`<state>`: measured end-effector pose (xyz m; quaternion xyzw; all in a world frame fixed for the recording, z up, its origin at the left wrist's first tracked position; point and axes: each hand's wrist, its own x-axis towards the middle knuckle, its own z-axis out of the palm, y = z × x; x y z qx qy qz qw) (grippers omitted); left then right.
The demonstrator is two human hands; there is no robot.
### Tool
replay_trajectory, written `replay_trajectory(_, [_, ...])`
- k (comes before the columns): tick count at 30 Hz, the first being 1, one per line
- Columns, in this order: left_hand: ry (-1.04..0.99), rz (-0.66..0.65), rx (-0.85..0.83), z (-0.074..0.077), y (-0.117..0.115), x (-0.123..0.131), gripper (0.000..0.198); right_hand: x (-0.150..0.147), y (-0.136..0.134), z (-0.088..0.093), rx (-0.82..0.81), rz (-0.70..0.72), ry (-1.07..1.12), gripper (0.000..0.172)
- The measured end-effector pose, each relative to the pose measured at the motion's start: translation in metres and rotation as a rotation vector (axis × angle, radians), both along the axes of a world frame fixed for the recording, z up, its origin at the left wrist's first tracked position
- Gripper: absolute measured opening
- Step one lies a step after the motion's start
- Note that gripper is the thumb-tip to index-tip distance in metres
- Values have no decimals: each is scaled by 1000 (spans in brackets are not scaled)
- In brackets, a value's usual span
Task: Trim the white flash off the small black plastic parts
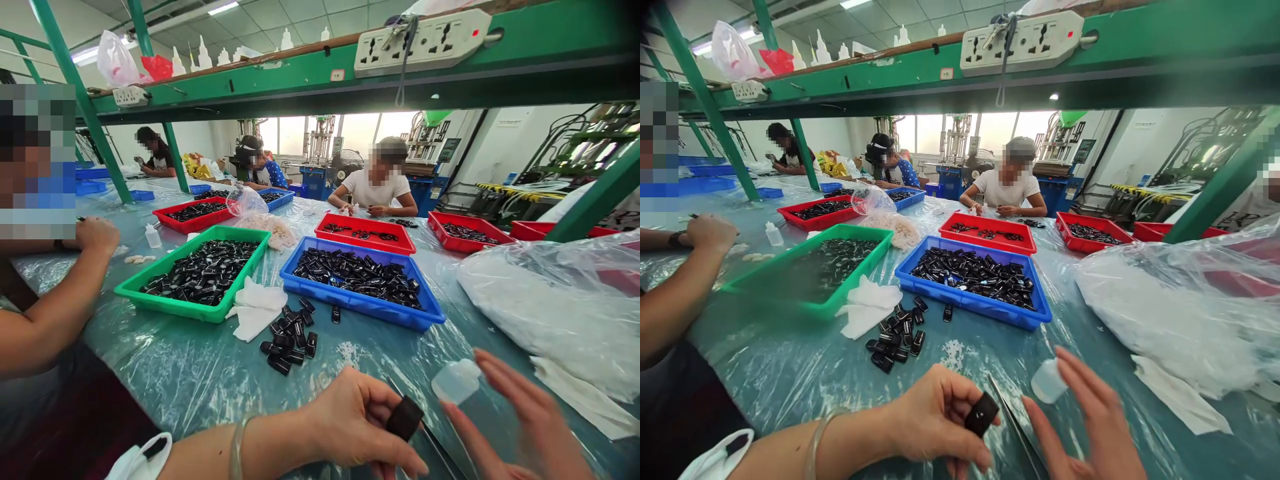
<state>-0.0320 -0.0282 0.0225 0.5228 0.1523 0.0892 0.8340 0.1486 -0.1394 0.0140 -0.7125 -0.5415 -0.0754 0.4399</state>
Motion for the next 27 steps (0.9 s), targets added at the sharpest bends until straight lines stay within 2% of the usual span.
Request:
replay_trajectory(3, [-64,-32,16,1,-5,0,46,-17,7,-1,-6,239,-184,33])
replay_trajectory(6, [-86,-17,19,6,-1,1,42,-27,20,2,-135,384,-125,25])
replay_trajectory(9, [-45,150,3,15,12,2,40,-30,34,5,-309,392,-49,24])
replay_trajectory(11, [-24,278,-3,20,22,1,40,-31,42,7,-355,378,-28,24])
replay_trajectory(13, [-10,353,-14,24,31,-1,40,-31,48,8,-364,369,-26,24])
replay_trajectory(22, [-60,466,-69,35,61,-10,27,-48,67,8,-367,385,-52,26])
replay_trajectory(27, [-73,501,-87,39,69,-14,21,-63,80,6,-391,409,-95,26])
